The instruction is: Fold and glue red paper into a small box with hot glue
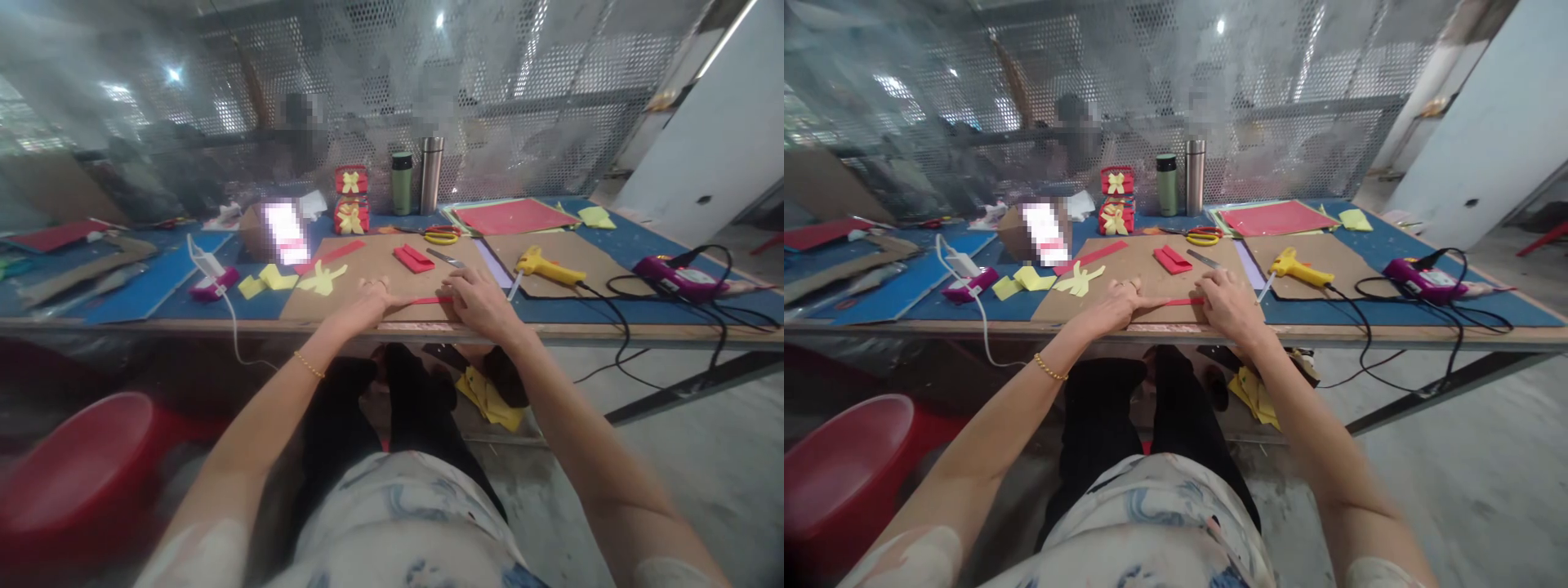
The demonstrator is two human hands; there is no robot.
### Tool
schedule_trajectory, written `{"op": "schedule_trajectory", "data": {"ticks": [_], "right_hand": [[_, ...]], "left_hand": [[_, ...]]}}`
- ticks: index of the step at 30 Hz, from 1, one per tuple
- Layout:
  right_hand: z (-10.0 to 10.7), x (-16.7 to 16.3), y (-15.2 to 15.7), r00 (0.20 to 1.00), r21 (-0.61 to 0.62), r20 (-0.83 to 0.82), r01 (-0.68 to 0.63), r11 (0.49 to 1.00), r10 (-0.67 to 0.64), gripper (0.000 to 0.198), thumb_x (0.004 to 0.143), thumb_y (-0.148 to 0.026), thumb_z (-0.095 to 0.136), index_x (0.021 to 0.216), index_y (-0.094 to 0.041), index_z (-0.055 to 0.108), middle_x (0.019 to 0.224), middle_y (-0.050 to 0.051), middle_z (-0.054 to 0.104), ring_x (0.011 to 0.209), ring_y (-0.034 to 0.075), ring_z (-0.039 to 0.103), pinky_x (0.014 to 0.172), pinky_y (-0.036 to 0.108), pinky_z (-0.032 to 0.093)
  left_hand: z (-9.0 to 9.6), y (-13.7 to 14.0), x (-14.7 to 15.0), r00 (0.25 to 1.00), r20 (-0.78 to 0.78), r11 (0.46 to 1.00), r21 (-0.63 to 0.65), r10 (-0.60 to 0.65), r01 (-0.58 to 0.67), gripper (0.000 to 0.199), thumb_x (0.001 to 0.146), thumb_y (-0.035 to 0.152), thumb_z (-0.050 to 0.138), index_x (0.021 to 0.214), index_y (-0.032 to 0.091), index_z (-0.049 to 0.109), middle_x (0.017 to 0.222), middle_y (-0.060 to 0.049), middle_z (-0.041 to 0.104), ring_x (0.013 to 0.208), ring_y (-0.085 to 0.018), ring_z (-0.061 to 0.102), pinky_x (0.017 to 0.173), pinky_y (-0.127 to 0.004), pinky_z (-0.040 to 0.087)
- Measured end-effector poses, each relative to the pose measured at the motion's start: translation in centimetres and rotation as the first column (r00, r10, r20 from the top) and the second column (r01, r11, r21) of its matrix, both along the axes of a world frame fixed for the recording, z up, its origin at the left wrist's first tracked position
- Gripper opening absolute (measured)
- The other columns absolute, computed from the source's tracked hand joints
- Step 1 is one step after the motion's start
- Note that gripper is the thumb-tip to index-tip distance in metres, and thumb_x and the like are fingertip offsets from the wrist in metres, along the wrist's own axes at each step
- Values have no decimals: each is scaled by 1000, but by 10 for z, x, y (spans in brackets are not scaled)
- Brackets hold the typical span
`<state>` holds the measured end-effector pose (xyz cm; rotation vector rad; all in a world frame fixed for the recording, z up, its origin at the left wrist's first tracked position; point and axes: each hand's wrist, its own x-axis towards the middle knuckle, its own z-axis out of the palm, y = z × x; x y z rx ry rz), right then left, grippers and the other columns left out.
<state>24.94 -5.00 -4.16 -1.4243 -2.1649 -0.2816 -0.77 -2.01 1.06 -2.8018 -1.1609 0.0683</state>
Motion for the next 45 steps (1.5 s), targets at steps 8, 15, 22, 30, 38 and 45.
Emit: {"op": "schedule_trajectory", "data": {"ticks": [8, 15, 22, 30, 38, 45], "right_hand": [[-8, -36, -23, 977, -37, 74, -198, 980, 200, 40, 103, -38, 50, 131, -15, 66, 141, 21, 64, 131, 33, 57, 110, 50, 44], [-19, -33, -44, 996, 7, 64, -67, 998, 66, 46, 106, -41, 46, 138, -12, 61, 147, 23, 61, 137, 33, 57, 115, 51, 42], [-15, -33, -53, 989, 73, 113, 83, 994, -91, 42, 106, -42, 42, 125, -14, 66, 128, 22, 71, 122, 34, 61, 109, 49, 38], [7, -50, -52, 956, 28, 278, 91, 995, -95, 55, 101, -53, 51, 146, -22, 56, 109, 17, 72, 99, 33, 62, 110, 54, 30], [7, -51, -42, 957, 70, 274, 73, 995, -90, 45, 98, -53, 59, 125, -19, 70, 114, 18, 69, 114, 35, 57, 113, 57, 30], [6, -58, -35, 967, -99, 244, -49, 994, 72, 48, 97, -54, 59, 111, -8, 71, 106, 20, 66, 102, 33, 58, 92, 43, 46]], "left_hand": [[4, -4, 1, 1000, 25, 1000, -23, -1, 1, 56, 103, 14, 40, 147, 44, 57, 107, -10, 54, 98, -24, 54, 96, -41, 36], [0, 0, -2, 999, 42, 1000, -23, 6, -5, 56, 103, 14, 36, 146, 42, 59, 104, -9, 55, 93, -22, 51, 96, -40, 36], [-1, -1, -2, 999, 40, 1000, -16, 2, -1, 55, 102, 14, 42, 146, 43, 59, 107, -9, 53, 95, -23, 52, 96, -40, 37], [3, -4, -2, 999, 33, 1000, -21, -9, 10, 53, 104, 18, 36, 146, 42, 59, 103, -8, 52, 94, -23, 53, 96, -41, 36], [1, -2, -2, 999, 35, 999, -32, 4, -3, 53, 105, 17, 37, 146, 43, 59, 107, -9, 53, 95, -23, 52, 96, -40, 35], [-1, 2, -1, 999, 41, 999, -39, 6, -4, 56, 102, 12, 38, 143, 41, 63, 110, -10, 56, 98, -23, 54, 100, -42, 34]]}}
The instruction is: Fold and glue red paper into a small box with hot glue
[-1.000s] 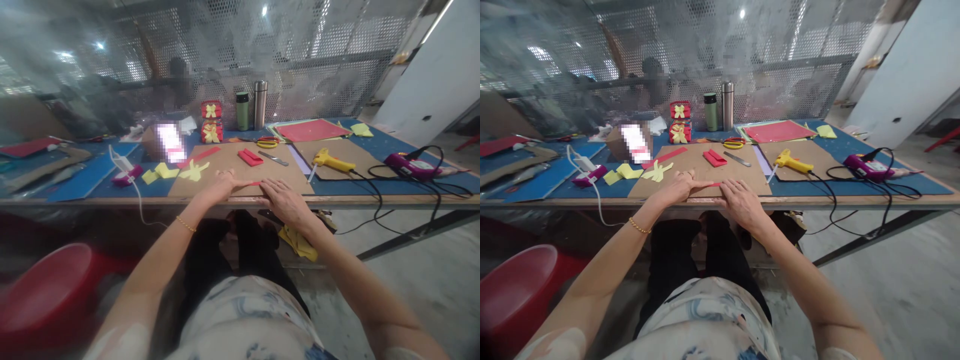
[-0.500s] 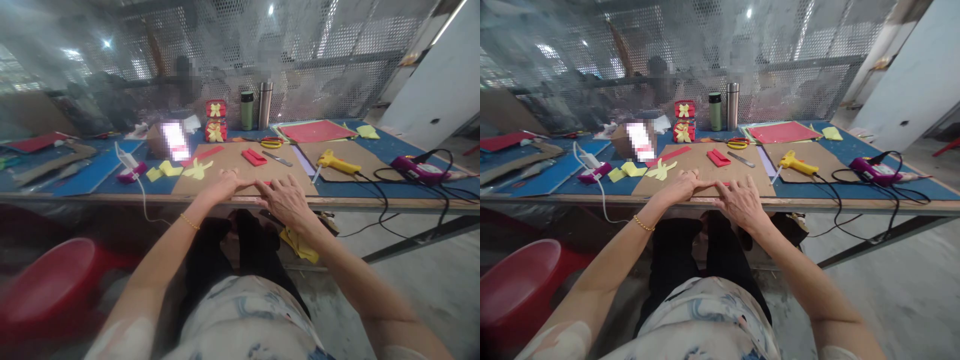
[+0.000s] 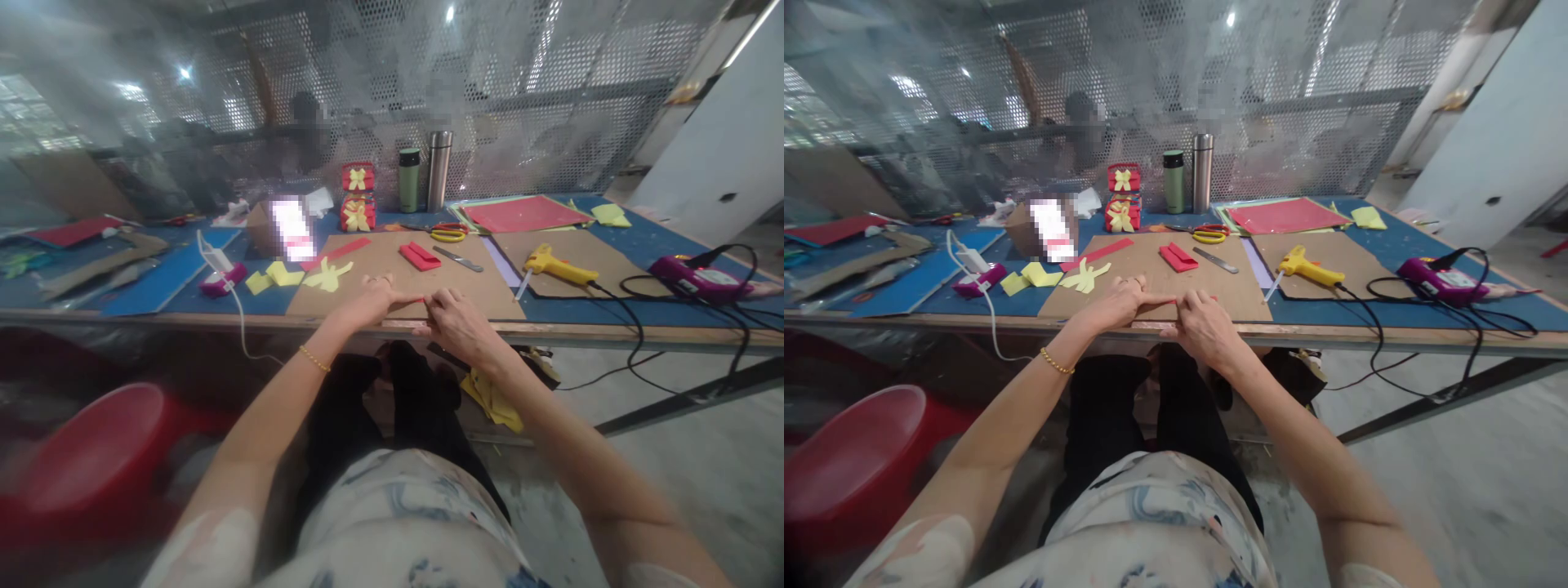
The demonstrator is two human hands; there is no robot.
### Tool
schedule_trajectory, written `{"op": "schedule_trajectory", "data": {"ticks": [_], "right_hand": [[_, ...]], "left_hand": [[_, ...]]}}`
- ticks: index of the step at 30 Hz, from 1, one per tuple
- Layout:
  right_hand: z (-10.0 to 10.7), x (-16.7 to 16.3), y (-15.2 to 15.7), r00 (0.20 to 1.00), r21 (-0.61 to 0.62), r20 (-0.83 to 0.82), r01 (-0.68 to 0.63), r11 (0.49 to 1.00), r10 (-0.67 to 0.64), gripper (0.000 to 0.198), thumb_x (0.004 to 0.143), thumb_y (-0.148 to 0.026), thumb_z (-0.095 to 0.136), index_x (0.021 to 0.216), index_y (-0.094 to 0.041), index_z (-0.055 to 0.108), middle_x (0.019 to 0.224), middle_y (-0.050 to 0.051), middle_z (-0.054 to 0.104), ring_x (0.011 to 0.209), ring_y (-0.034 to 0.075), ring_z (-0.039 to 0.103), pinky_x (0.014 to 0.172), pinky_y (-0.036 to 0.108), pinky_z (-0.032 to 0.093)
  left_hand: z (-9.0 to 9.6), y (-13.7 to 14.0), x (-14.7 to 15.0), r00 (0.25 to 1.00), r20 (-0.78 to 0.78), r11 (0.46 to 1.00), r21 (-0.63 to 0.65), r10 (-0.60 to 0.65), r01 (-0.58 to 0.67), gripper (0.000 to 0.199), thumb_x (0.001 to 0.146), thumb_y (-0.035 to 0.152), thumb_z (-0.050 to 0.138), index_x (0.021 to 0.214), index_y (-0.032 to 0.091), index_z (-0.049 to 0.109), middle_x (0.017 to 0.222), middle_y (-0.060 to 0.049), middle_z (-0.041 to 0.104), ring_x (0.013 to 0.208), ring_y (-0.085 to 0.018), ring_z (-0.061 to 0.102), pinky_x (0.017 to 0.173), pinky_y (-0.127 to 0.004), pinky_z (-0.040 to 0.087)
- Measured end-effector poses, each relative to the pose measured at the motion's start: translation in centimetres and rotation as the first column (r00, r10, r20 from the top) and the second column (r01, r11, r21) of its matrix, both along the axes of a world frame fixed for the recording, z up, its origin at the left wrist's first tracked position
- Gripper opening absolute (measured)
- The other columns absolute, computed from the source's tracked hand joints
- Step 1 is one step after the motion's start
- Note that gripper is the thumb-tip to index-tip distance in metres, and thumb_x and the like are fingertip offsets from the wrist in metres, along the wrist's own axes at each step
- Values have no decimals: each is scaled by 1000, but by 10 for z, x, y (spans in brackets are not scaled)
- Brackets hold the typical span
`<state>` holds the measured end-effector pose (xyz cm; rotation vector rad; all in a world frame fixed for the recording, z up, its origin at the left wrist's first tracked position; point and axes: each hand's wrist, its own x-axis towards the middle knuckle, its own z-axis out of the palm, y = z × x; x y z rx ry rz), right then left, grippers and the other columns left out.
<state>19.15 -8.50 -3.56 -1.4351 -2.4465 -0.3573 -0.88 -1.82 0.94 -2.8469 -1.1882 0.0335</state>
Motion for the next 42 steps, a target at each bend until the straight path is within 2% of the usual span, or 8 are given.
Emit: {"op": "schedule_trajectory", "data": {"ticks": [5, 9, 20, 26, 31, 35, 40, 42], "right_hand": [[1, -8, -3, 998, 43, 9, 66, 997, -66, 63, 96, -59, 60, 142, -15, 58, 110, 19, 63, 99, 32, 55, 82, 39, 40], [3, -13, -5, 993, 9, 13, 119, 993, -119, 49, 100, -58, 53, 133, -23, 65, 112, 17, 61, 100, 30, 54, 80, 36, 35], [2, -11, -4, 994, 3, 32, 107, 994, -107, 56, 101, -58, 51, 141, -21, 61, 113, 18, 61, 102, 31, 52, 81, 36, 33], [-2, -10, -2, 994, 12, 30, 106, 994, -106, 55, 100, -58, 54, 140, -21, 62, 113, 18, 60, 101, 31, 49, 80, 36, 32], [-3, -11, -2, 992, 26, 26, 121, 992, -121, 51, 102, -57, 50, 137, -22, 63, 111, 18, 60, 101, 31, 49, 79, 36, 31], [-2, -11, -3, 992, 24, 38, 119, 993, -120, 51, 102, -56, 50, 137, -22, 63, 111, 18, 60, 99, 30, 49, 78, 36, 30], [-2, -11, -5, 992, 53, 29, 119, 991, -121, 48, 103, -53, 46, 133, -21, 66, 108, 17, 60, 98, 30, 48, 78, 36, 29], [-2, -11, -5, 992, 45, 31, 122, 991, -124, 47, 104, -51, 46, 137, -22, 65, 109, 17, 60, 99, 30, 49, 79, 36, 30]], "left_hand": [[0, 0, -5, 992, 98, 994, -83, 83, -75, 46, 106, 24, 37, 144, 33, 63, 112, -11, 61, 102, -26, 59, 102, -45, 39], [-3, 2, -16, 971, 176, 984, -106, 159, -142, 46, 105, 23, 42, 148, 27, 58, 117, -12, 64, 109, -27, 62, 102, -43, 43], [-15, 11, -35, 922, 306, 970, -126, 236, -206, 43, 98, 16, 49, 137, 20, 68, 115, -13, 68, 103, -25, 67, 99, -40, 51], [-22, 13, -47, 910, 285, 951, -17, 301, -309, 47, 97, 14, 46, 136, 22, 69, 110, -14, 67, 97, -24, 67, 90, -39, 54], [-29, 10, -53, 900, 341, 943, 92, 270, -318, 39, 97, 15, 49, 127, 22, 73, 106, -13, 67, 93, -23, 65, 87, -38, 54], [-40, -19, -43, 854, 455, 831, 351, 251, -431, 35, 101, 16, 43, 113, 16, 76, 109, -17, 66, 101, -29, 63, 91, -48, 52], [-63, -55, -12, 919, 393, 855, 480, -11, -195, 36, 106, 27, 44, 131, 15, 67, 136, -17, 66, 134, -29, 56, 113, -49, 41], [-71, -60, -1, 930, 368, 875, 456, -18, -163, 42, 107, 35, 44, 136, 12, 63, 138, -17, 66, 132, -28, 58, 117, -48, 39]]}}
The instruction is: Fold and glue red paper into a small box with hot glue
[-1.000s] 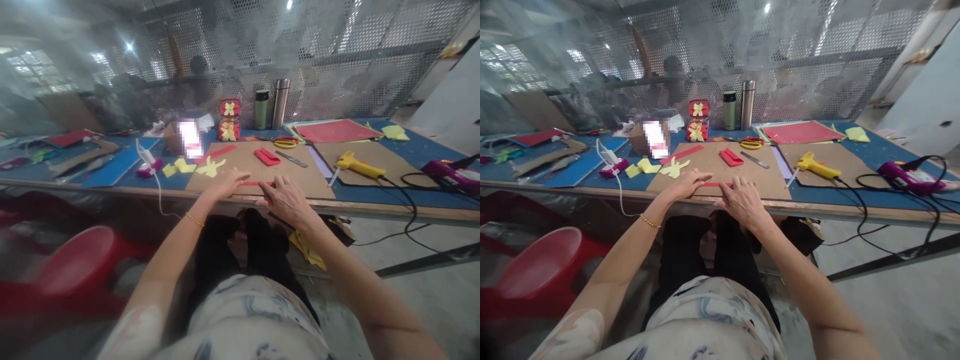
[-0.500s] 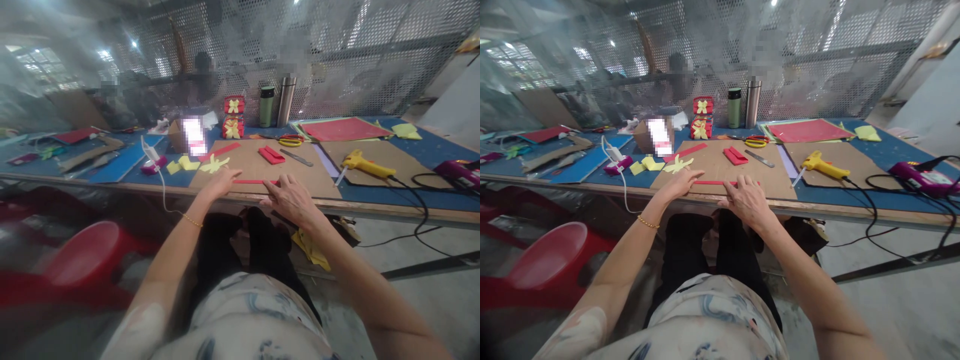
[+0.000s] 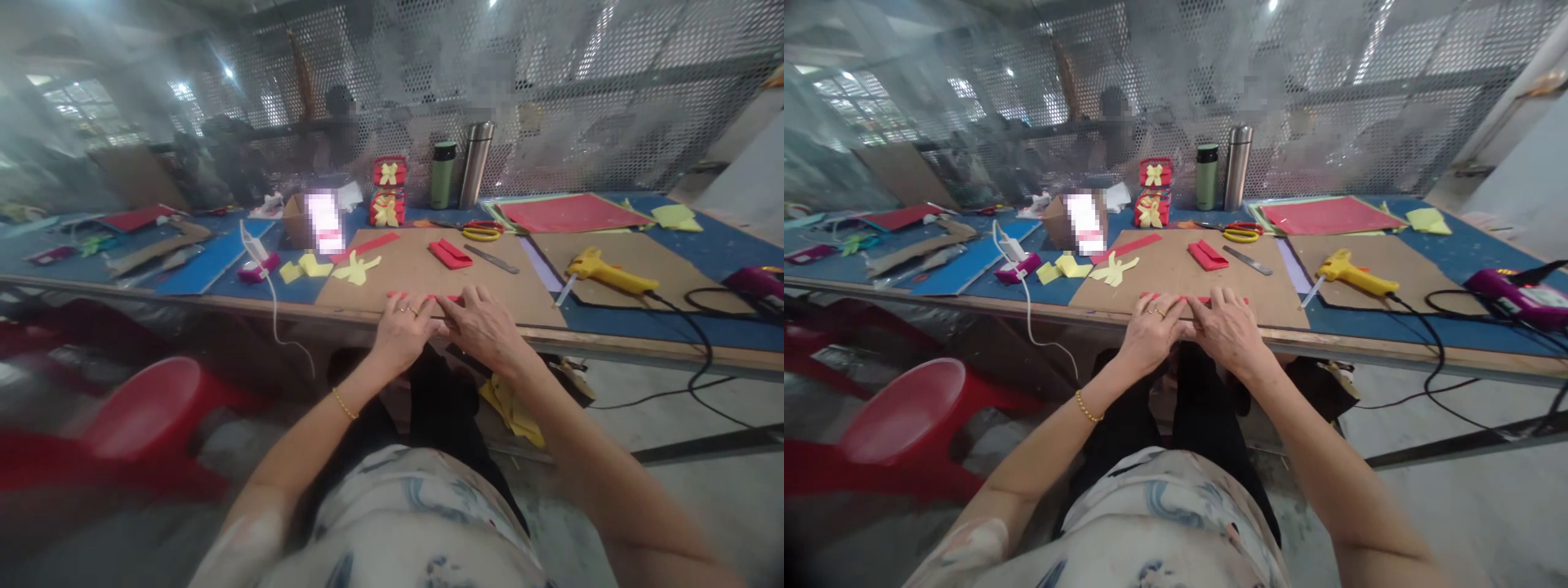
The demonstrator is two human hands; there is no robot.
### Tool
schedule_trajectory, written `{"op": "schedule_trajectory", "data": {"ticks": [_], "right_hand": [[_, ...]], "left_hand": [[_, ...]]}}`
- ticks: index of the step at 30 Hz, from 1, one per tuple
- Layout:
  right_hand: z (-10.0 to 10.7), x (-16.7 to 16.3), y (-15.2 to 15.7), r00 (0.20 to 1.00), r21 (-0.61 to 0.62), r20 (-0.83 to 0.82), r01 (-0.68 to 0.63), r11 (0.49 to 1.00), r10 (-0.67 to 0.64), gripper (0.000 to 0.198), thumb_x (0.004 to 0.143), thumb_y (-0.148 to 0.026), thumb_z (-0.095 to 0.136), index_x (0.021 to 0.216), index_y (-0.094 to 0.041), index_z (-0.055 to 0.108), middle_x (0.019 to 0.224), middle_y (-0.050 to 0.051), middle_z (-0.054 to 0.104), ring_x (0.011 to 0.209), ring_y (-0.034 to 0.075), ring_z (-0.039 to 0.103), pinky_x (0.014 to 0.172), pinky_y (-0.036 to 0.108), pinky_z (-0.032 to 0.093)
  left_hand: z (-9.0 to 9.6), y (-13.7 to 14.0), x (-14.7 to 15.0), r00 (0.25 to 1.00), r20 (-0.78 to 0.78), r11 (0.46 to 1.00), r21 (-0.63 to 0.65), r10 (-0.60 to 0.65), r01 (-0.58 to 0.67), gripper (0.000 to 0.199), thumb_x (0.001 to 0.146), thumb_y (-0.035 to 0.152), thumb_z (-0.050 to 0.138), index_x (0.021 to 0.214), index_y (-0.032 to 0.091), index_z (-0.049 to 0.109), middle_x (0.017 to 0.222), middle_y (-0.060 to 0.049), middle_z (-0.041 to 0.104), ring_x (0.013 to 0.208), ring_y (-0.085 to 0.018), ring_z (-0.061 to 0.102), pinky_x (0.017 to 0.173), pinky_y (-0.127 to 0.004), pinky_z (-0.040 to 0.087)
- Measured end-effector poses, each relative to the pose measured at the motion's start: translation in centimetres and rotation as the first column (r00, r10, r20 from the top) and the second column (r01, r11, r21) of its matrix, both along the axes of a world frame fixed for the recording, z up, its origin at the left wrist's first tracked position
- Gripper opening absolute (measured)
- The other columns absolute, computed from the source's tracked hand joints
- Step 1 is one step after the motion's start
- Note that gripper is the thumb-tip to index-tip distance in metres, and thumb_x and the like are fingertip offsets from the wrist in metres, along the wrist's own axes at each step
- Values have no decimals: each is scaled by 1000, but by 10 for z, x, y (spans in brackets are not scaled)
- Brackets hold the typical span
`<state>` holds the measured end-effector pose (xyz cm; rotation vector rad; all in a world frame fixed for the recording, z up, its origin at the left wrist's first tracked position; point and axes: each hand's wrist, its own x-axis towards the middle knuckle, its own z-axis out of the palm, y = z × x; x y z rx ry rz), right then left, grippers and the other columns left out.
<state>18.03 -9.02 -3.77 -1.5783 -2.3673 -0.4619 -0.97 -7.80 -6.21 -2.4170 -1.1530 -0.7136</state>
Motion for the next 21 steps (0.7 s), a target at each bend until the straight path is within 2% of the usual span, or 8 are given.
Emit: {"op": "schedule_trajectory", "data": {"ticks": [5, 12, 17, 21], "right_hand": [[1, 0, -1, 1000, -28, 14, -3, 1000, 4, 46, 102, -45, 53, 140, -22, 63, 112, 18, 60, 101, 31, 49, 81, 37, 31], [1, 2, -1, 1000, -20, 19, -25, 1000, 25, 47, 97, -38, 60, 141, -21, 60, 113, 18, 59, 101, 31, 48, 79, 36, 31], [1, -1, -2, 999, -25, 36, -10, 1000, 11, 54, 94, -44, 65, 142, -21, 59, 115, 19, 58, 102, 32, 47, 76, 36, 30], [0, -3, -2, 999, -9, 49, -4, 1000, 4, 52, 94, -42, 65, 141, -21, 60, 113, 19, 58, 100, 32, 46, 75, 35, 28]], "left_hand": [[-7, -1, 11, 997, 19, 995, -61, 80, -78, 48, 108, 39, 40, 143, 12, 58, 142, -16, 65, 135, -28, 57, 117, -48, 40], [7, -5, 16, 987, 30, 975, -160, 158, -152, 58, 102, 58, 50, 138, 14, 62, 140, -15, 67, 130, -29, 60, 119, -49, 37], [9, -8, 13, 987, 11, 966, -208, 163, -157, 58, 99, 55, 56, 144, 17, 58, 147, -14, 62, 140, -30, 52, 126, -52, 27], [8, -10, 12, 986, 17, 961, -226, 165, -157, 56, 100, 52, 56, 146, 20, 57, 148, -14, 61, 143, -31, 50, 127, -54, 25]]}}
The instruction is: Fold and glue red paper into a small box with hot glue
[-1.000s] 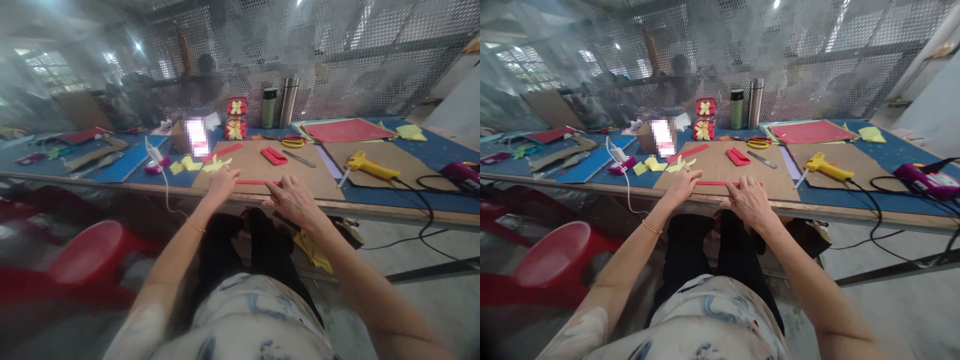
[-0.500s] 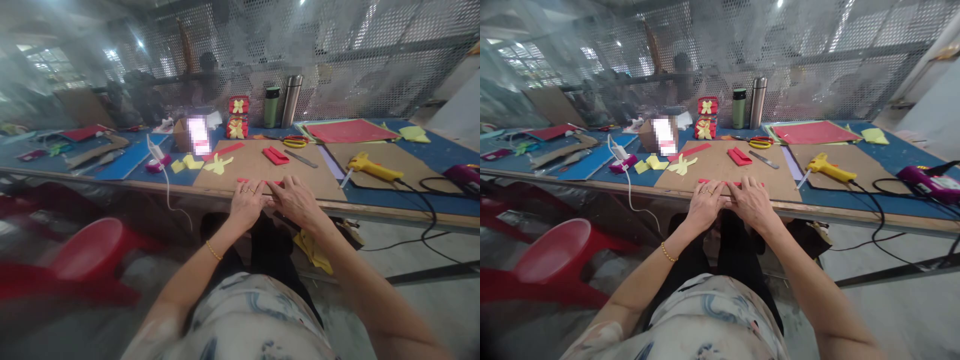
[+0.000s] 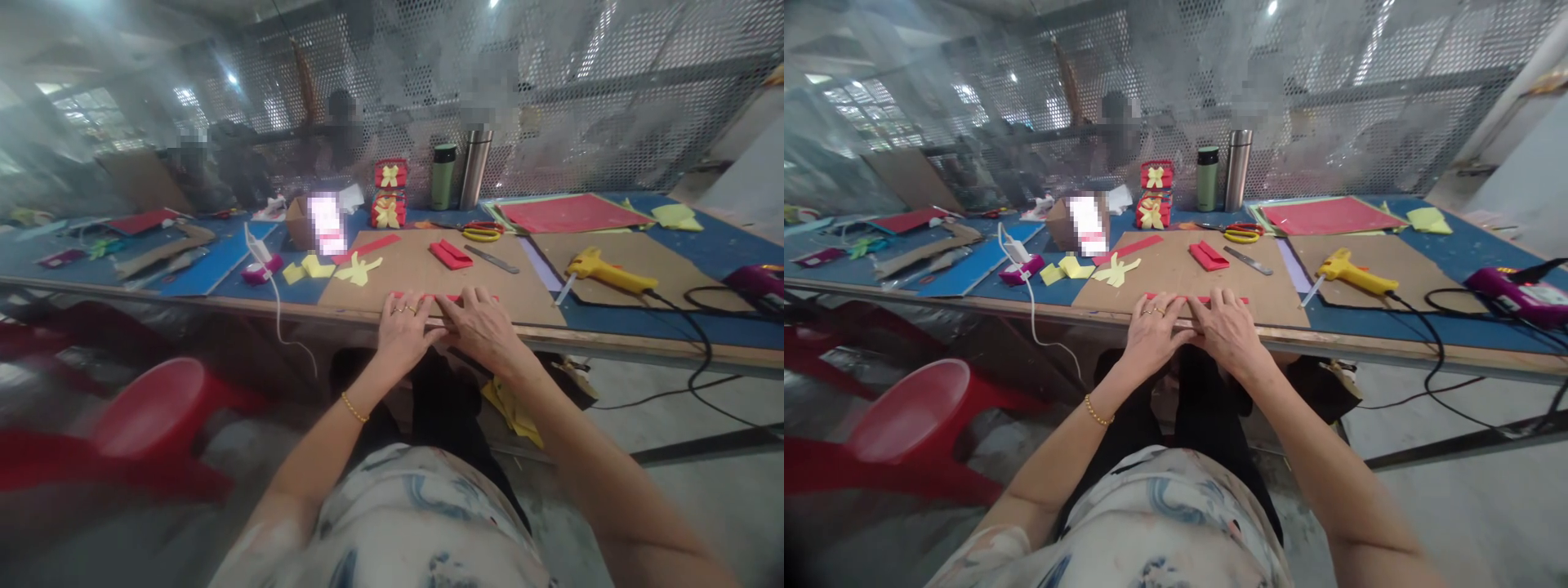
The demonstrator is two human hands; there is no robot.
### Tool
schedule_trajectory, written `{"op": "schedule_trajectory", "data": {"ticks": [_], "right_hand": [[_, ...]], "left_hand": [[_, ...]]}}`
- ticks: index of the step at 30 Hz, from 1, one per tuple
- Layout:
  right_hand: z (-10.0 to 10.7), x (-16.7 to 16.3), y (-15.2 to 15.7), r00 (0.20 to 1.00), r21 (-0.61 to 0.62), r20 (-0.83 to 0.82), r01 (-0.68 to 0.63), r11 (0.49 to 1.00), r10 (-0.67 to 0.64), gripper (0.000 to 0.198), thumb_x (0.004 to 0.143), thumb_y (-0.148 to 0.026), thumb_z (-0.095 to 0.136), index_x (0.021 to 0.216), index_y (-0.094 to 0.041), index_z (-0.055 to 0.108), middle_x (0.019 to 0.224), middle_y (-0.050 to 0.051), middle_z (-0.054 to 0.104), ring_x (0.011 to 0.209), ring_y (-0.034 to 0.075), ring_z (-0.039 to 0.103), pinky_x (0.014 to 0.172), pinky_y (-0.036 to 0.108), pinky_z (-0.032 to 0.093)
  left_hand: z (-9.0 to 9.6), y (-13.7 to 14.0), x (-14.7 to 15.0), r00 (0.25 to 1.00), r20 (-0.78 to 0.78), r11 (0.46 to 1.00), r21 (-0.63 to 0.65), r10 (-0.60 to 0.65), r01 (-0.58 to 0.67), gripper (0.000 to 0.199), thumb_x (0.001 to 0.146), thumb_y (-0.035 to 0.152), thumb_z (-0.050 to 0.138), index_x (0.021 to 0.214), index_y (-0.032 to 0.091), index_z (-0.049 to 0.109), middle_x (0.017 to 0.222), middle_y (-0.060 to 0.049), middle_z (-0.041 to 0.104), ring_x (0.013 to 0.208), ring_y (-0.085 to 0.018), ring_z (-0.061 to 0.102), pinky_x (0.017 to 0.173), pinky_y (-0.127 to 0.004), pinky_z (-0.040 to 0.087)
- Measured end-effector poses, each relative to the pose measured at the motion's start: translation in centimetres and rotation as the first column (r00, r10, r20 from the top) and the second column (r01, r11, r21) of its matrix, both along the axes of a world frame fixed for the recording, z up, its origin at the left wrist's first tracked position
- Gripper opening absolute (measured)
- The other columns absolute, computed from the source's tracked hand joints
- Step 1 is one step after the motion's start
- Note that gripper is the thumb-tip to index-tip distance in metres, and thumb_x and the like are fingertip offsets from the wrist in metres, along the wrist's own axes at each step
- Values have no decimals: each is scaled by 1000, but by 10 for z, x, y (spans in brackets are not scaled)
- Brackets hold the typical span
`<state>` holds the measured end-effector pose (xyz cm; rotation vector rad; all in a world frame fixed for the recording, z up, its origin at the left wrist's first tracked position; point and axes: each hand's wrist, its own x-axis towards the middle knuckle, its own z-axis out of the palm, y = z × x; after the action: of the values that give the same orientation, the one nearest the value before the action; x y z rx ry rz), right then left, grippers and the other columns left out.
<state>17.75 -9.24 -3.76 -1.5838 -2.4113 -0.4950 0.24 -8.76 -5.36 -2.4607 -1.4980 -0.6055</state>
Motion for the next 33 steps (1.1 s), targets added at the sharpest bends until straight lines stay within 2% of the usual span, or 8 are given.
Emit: {"op": "schedule_trajectory", "data": {"ticks": [5, 10, 16, 21, 26, 30, 33], "right_hand": [[-1, 1, 1, 1000, 3, 9, -8, 1000, 8, 50, 96, -42, 62, 141, -21, 59, 114, 20, 58, 98, 32, 45, 77, 36, 29], [-5, 1, 1, 1000, 31, 14, -16, 999, 16, 55, 96, -46, 62, 143, -18, 58, 113, 21, 59, 97, 32, 46, 81, 38, 31], [-9, -1, 0, 999, 65, -28, -17, 998, 19, 65, 91, -53, 69, 144, -17, 57, 112, 20, 60, 98, 32, 46, 84, 37, 32], [-7, -3, -2, 999, 53, -50, -3, 999, 6, 68, 88, -53, 72, 144, -17, 57, 115, 20, 60, 100, 33, 46, 86, 37, 33], [-6, -2, -2, 999, 51, -43, 4, 999, -2, 62, 90, -52, 70, 140, -17, 58, 113, 19, 59, 100, 33, 46, 86, 38, 32], [-9, -2, -2, 1000, 70, -30, 10, 997, -8, 67, 90, -52, 70, 141, -11, 57, 112, 20, 60, 99, 33, 47, 86, 38, 33], [-11, -3, -1, 999, 91, -30, 16, 996, -13, 61, 94, -53, 65, 131, -5, 60, 110, 22, 61, 98, 33, 47, 86, 38, 34]], "left_hand": [[3, 4, 1, 1000, -8, 1000, -27, 1, -1, 58, 99, 53, 57, 145, 18, 57, 146, -14, 62, 140, -30, 53, 127, -52, 27], [0, 5, -3, 1000, -26, 1000, -10, -10, 10, 60, 101, 53, 54, 147, 15, 55, 152, -15, 58, 145, -30, 49, 129, -51, 23], [-6, 3, -21, 989, -36, 990, 31, 142, -141, 75, 99, 63, 50, 150, 8, 52, 156, -20, 53, 150, -36, 43, 129, -60, 19], [2, 4, -26, 990, -58, 991, 32, 128, -126, 73, 99, 58, 53, 147, 3, 53, 151, -24, 56, 146, -37, 48, 129, -61, 16], [7, 2, -19, 988, -68, 991, 20, 137, -136, 70, 99, 55, 55, 147, 4, 54, 152, -25, 56, 146, -38, 47, 129, -62, 14], [6, -3, -16, 981, -80, 984, 21, 178, -177, 72, 99, 54, 55, 149, 2, 53, 155, -24, 52, 147, -42, 46, 129, -62, 13], [5, -6, -16, 977, -87, 981, 29, 194, -192, 73, 100, 54, 53, 150, 1, 52, 157, -24, 51, 148, -44, 44, 129, -64, 13]]}}
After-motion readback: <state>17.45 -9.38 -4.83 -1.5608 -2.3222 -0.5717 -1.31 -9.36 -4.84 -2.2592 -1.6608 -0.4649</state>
